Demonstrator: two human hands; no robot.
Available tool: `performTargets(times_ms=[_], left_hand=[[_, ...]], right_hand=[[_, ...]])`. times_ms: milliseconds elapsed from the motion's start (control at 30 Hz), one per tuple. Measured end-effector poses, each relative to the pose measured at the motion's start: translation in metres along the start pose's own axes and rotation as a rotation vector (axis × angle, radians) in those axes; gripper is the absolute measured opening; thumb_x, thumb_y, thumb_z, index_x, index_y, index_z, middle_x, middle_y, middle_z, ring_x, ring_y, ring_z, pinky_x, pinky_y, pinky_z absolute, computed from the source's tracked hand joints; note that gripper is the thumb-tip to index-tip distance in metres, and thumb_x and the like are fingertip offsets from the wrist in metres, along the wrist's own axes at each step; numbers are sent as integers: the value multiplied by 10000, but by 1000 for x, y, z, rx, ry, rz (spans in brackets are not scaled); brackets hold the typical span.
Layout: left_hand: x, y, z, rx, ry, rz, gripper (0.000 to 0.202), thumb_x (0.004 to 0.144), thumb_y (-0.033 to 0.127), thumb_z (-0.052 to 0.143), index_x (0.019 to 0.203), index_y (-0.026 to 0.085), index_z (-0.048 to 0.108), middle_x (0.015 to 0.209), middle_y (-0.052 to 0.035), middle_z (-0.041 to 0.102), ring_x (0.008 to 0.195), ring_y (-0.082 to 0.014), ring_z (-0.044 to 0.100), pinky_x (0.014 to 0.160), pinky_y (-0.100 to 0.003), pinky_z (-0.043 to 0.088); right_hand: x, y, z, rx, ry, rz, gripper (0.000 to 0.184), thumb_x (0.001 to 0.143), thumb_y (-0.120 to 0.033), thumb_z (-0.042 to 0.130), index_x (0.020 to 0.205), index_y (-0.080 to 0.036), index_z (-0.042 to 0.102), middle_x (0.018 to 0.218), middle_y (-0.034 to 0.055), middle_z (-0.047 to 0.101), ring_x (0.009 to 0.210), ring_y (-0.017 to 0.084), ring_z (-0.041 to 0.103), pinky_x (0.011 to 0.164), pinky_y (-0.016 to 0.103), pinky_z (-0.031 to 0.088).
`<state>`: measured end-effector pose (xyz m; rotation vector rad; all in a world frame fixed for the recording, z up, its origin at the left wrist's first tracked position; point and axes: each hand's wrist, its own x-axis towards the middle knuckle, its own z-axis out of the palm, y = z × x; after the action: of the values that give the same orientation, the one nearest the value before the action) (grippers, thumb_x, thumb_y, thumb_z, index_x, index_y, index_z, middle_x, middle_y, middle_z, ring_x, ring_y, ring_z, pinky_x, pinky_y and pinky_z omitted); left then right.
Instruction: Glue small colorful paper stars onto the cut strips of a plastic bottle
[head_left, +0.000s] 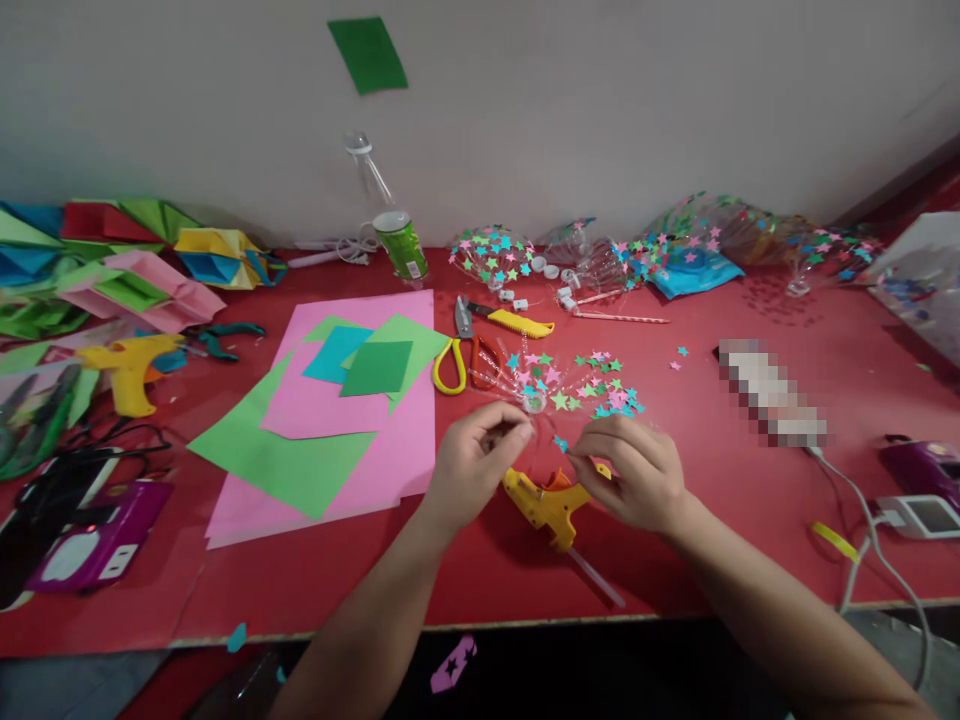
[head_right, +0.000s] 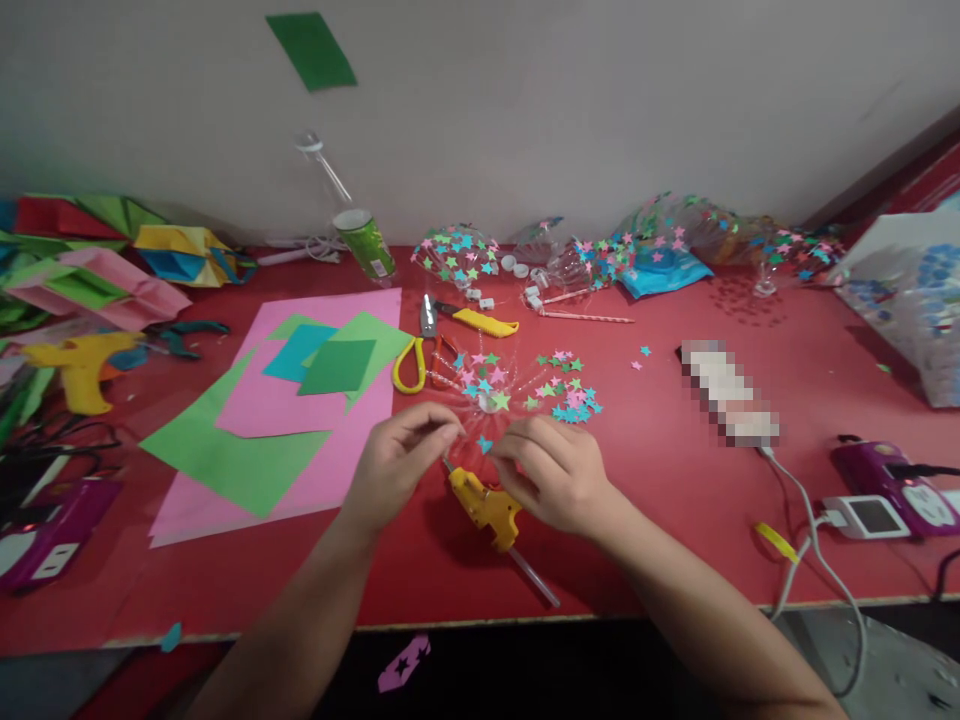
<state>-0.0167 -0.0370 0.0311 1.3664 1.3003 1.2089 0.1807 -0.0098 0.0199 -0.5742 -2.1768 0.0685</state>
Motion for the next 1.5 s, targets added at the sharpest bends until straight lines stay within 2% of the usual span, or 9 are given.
performTargets(times_ms=[67, 133, 300, 567, 767, 1000, 1267, 1500], left_hand=[[1, -2, -7, 116, 103, 31, 146, 818, 275, 587, 776, 177, 686, 611, 2, 578, 529, -107, 463, 477, -213, 363], [3, -5, -12, 178, 125, 13, 176, 825, 276, 581, 858, 178, 723, 583, 16, 563, 499, -101, 449, 457, -206, 351], [6, -13, -9, 172, 4, -87, 251, 831, 268, 576, 996, 170, 737, 500, 54, 450, 441, -91, 377, 412, -203, 290], [7, -17, -2, -21, -113, -176, 212, 819, 250, 592, 962, 177, 731, 454, 62, 399, 399, -93, 350, 379, -218, 253], [7, -17, 1, -17, -133, -198, 222, 811, 236, 581, 961, 187, 737, 484, 48, 397, 419, -93, 329, 381, -225, 230], [5, -15, 3, 53, -119, -208, 254, 794, 216, 582, 1000, 195, 730, 553, 36, 439, 485, -100, 357, 436, -226, 291], [3, -13, 5, 60, -136, -208, 248, 817, 253, 572, 997, 186, 729, 555, 47, 371, 490, -99, 347, 443, -224, 290], [1, -12, 3, 88, -176, -303, 268, 860, 299, 559, 1057, 190, 705, 601, 52, 374, 544, -90, 361, 502, -214, 313]], right_hand=[[2, 1, -1, -4, 12, 33, 183, 835, -67, 556, 937, -215, 591, 772, 33, 658, 696, 151, 638, 596, 257, 527], [3, 2, 0, 3, 9, 46, 189, 827, -55, 555, 919, -217, 586, 766, 30, 648, 696, 147, 630, 601, 257, 525], [4, 4, 6, 78, -28, 86, 189, 826, -40, 558, 905, -211, 574, 780, 28, 649, 717, 141, 619, 613, 251, 519], [6, 9, 15, 49, -101, 49, 154, 847, -67, 537, 881, -205, 596, 774, 28, 675, 723, 152, 623, 644, 265, 516], [7, 11, 18, 13, -133, 46, 147, 881, -82, 517, 850, -204, 592, 764, 26, 676, 699, 143, 600, 632, 263, 510], [6, 12, 22, 54, -160, 66, 121, 884, -85, 527, 834, -179, 585, 768, 41, 671, 701, 151, 596, 636, 269, 512], [5, 13, 25, 104, -158, 158, 94, 897, -117, 531, 858, -186, 582, 777, 40, 656, 715, 148, 591, 646, 270, 514], [5, 13, 25, 107, -120, 213, 104, 877, -89, 540, 852, -185, 573, 754, 29, 618, 677, 131, 557, 609, 254, 489]])
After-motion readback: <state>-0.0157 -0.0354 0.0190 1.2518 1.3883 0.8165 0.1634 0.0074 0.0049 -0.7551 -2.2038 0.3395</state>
